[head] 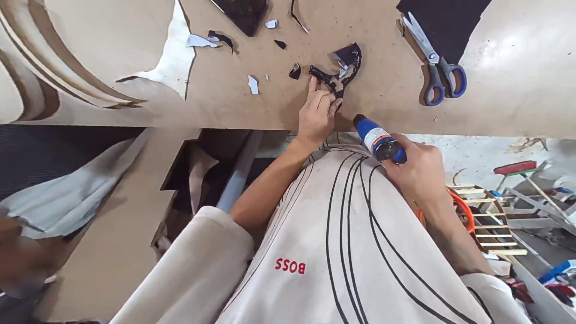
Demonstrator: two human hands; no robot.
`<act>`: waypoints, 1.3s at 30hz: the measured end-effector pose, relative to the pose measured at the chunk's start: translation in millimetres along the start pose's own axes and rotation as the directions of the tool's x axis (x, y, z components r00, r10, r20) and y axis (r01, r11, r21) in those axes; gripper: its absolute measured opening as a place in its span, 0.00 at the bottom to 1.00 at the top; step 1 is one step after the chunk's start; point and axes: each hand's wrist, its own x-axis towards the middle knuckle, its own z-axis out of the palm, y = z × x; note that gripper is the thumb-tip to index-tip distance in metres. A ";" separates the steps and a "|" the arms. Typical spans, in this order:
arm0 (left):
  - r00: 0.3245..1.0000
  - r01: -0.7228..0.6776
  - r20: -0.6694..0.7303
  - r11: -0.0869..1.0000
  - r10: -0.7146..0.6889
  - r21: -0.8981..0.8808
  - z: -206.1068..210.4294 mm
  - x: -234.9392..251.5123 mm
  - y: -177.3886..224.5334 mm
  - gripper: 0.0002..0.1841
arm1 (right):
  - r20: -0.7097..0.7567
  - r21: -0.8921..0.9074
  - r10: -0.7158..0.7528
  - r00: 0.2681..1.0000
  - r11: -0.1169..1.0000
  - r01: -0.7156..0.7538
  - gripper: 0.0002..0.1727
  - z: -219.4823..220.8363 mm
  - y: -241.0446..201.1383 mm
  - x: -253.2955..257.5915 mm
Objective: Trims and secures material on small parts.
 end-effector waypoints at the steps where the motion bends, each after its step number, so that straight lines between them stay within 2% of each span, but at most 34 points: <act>1: 1.000 0.000 0.005 1.000 0.000 0.015 1.1 0.5 -0.3 0.08 | 0.012 -0.004 -0.019 1.000 1.000 0.019 0.23 1.7 -1.8 7.1; 4: 1.000 0.013 0.008 0.997 -0.014 0.071 7.1 -0.6 -1.1 0.08 | 0.049 -0.033 -0.088 0.995 0.995 0.090 0.23 2.4 -7.2 28.2; 9: 0.976 0.105 0.174 0.984 -0.130 0.144 -6.8 -1.2 10.1 0.11 | 0.092 -0.082 -0.137 0.986 0.986 0.144 0.21 -2.8 -15.3 47.6; 14: 0.978 0.143 0.147 0.989 -0.147 0.035 -4.7 3.1 7.2 0.08 | 0.088 -0.182 -0.153 0.984 0.969 0.167 0.22 -10.1 -27.3 53.4; 18: 0.987 0.093 0.134 0.994 -0.085 -0.055 -6.1 0.5 2.0 0.09 | 0.105 -0.203 -0.173 0.979 0.960 0.191 0.22 -13.7 -26.9 68.3; 20: 0.995 0.065 0.082 0.996 -0.059 -0.069 0.9 0.3 -4.0 0.08 | 0.120 -0.188 -0.181 0.976 0.961 0.202 0.21 -13.5 -24.5 73.7; 26: 0.990 0.065 0.131 0.997 -0.060 -0.032 1.2 -0.5 -5.7 0.09 | 0.158 -0.203 -0.166 0.973 0.959 0.196 0.20 -13.9 -26.5 79.9; 29: 0.985 0.067 0.162 0.997 -0.059 -0.048 0.2 -2.2 -2.4 0.12 | 0.132 -0.197 -0.145 0.981 0.966 0.169 0.23 -21.5 -23.5 69.1; 32: 0.992 0.116 -0.019 0.972 -0.123 -0.205 -17.2 9.4 -5.4 0.09 | -0.041 -0.198 -0.120 0.992 0.974 0.110 0.29 -36.1 -15.0 44.3; 34: 0.955 0.216 -0.166 0.960 -0.246 -0.176 -48.8 25.3 -8.5 0.12 | -0.198 -0.206 -0.043 0.979 0.979 0.001 0.31 -46.9 -2.3 22.8; 35: 0.907 0.332 -0.234 0.936 -0.350 -0.116 -68.9 37.8 -13.6 0.18 | -0.266 -0.203 0.011 0.964 0.977 -0.067 0.31 -50.6 7.0 14.2; 37: 0.759 0.558 -0.318 0.819 -0.568 -0.132 -104.0 75.5 -33.9 0.36 | -0.363 -0.181 0.114 0.925 0.965 -0.190 0.32 -54.3 30.9 4.5; 39: 0.616 0.679 -0.403 0.716 -0.676 -0.162 -111.5 121.5 -65.5 0.51 | -0.430 -0.144 0.172 0.887 0.956 -0.255 0.31 -56.1 61.9 8.5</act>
